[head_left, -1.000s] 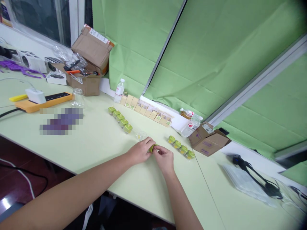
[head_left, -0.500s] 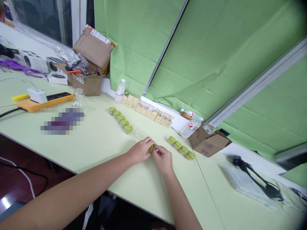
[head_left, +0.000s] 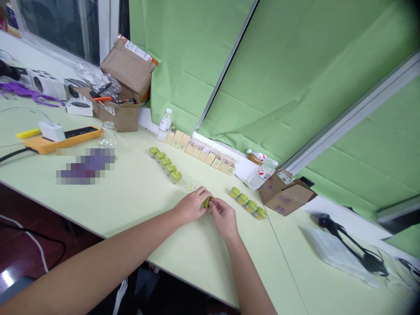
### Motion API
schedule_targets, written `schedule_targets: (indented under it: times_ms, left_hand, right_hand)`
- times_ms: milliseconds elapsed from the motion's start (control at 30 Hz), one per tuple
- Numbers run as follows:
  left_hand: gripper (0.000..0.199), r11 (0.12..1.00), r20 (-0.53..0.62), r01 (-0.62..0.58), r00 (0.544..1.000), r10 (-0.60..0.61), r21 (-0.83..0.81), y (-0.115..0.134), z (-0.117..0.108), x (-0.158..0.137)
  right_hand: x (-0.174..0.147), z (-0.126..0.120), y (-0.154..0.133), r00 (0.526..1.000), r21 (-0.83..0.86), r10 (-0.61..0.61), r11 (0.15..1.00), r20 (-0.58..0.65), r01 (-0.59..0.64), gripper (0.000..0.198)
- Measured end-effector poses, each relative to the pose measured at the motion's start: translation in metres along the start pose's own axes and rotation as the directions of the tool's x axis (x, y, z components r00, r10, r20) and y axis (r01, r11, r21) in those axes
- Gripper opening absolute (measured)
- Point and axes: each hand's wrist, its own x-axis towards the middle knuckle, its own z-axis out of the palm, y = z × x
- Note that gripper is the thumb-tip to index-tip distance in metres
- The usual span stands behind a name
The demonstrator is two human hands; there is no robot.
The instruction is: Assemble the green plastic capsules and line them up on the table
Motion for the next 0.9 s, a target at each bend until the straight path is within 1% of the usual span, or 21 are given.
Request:
schedule_targets:
  times_ms: [133,233,367,467,700,900]
  left_hand:
    - [0.038,1.000,0.007,0.005,1.000,-0.005,-0.003,-0.0005,0.0001,0.0002]
    - [0.039,1.000,0.003,0.009,1.000,-0.009,0.002,-0.0008,-0.0001,0.0005]
    - [0.039,1.000,0.007,0.002,1.000,-0.002,-0.001,-0.0011,0.0001,0.0004]
    - [0.039,1.000,0.003,0.004,1.000,-0.004,0.004,-0.0010,0.0003,-0.0001]
    - [0.041,1.000,0.021,-0.014,1.000,0.014,0.002,0.0003,0.0011,-0.0018]
    - [0.040,0.997,0.020,-0.022,1.000,0.021,0.068,0.0019,0.0004,-0.0017]
  right_hand:
    - [0.0004,0.0000,0.0018,1.000,0.027,0.025,0.999,-0.011,-0.025,0.027]
    - [0.0010,0.0018,0.0055,0.999,0.091,0.049,0.995,-0.019,-0.047,0.028]
    - [0.0022,0.0042,0.0090,0.999,0.176,0.040,0.984,0.008,-0.041,0.027]
    - [0.0029,0.0045,0.0088,0.999,0.201,0.037,0.979,0.018,-0.040,0.027]
    - [0.0013,0.0030,0.0045,0.999,0.135,0.048,0.990,0.014,-0.049,0.019]
    - [0.0000,0.0034,0.0050,0.996,0.073,0.079,0.994,-0.037,-0.076,0.020]
